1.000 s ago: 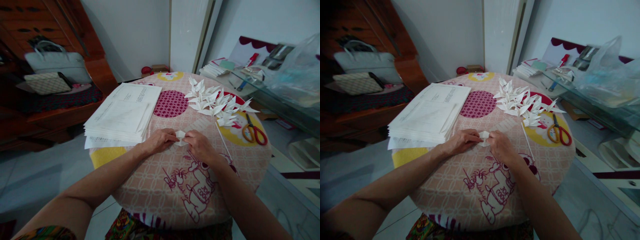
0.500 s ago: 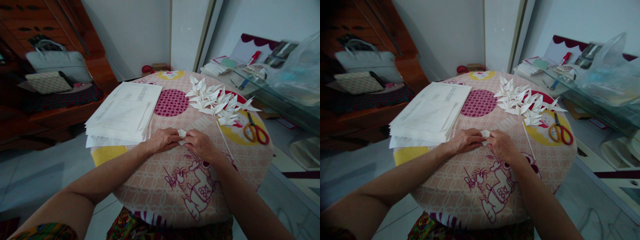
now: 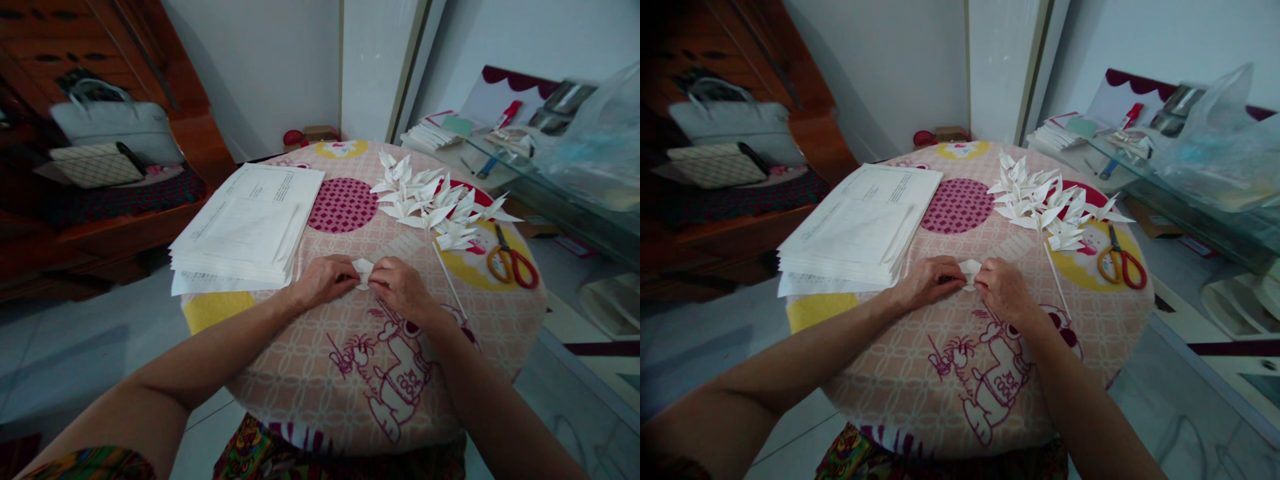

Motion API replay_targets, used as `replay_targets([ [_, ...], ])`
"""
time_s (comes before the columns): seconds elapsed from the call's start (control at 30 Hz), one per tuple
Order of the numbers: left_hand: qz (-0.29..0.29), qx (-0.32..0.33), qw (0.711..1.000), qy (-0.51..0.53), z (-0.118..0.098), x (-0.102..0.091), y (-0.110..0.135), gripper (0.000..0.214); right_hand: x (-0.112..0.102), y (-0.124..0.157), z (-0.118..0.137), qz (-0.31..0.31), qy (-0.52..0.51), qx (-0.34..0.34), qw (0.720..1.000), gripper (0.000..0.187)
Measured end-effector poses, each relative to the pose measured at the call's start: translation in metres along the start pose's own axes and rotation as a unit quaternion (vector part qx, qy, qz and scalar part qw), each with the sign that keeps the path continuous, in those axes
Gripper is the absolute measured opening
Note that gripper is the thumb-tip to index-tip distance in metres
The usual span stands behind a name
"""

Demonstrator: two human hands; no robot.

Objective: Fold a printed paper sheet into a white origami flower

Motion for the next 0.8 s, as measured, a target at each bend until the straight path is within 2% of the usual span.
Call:
replay_targets([
  [0.3, -0.003, -0.094, 0.996, 0.004, -0.003, -0.001, -0.003, 0.011, 0.003, -0.002, 0.0, -0.007, -0.007, 0.033, 0.999, 0.02],
  [0.53, 0.0, -0.144, 0.988, -0.054, -0.005, 0.003, -0.006, 0.015, 0.007, -0.003, 0.0, -0.033, 0.007, 0.064, 0.997, 0.019],
  [0.8, 0.035, -0.189, 0.975, -0.11, -0.009, 0.004, -0.013, 0.019, 0.013, -0.004, 0.006, -0.038, 0.051, 0.1, 0.993, 0.018],
])
Point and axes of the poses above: each hand's wrist, its own y-axis away from the middle knuckle, its own x-axis out of the palm, z = x × y, the point moved 1 cm from there along -y, towards the middle knuckle, and after that the axes turned 7 degrees about x, right-handed, at the moved point
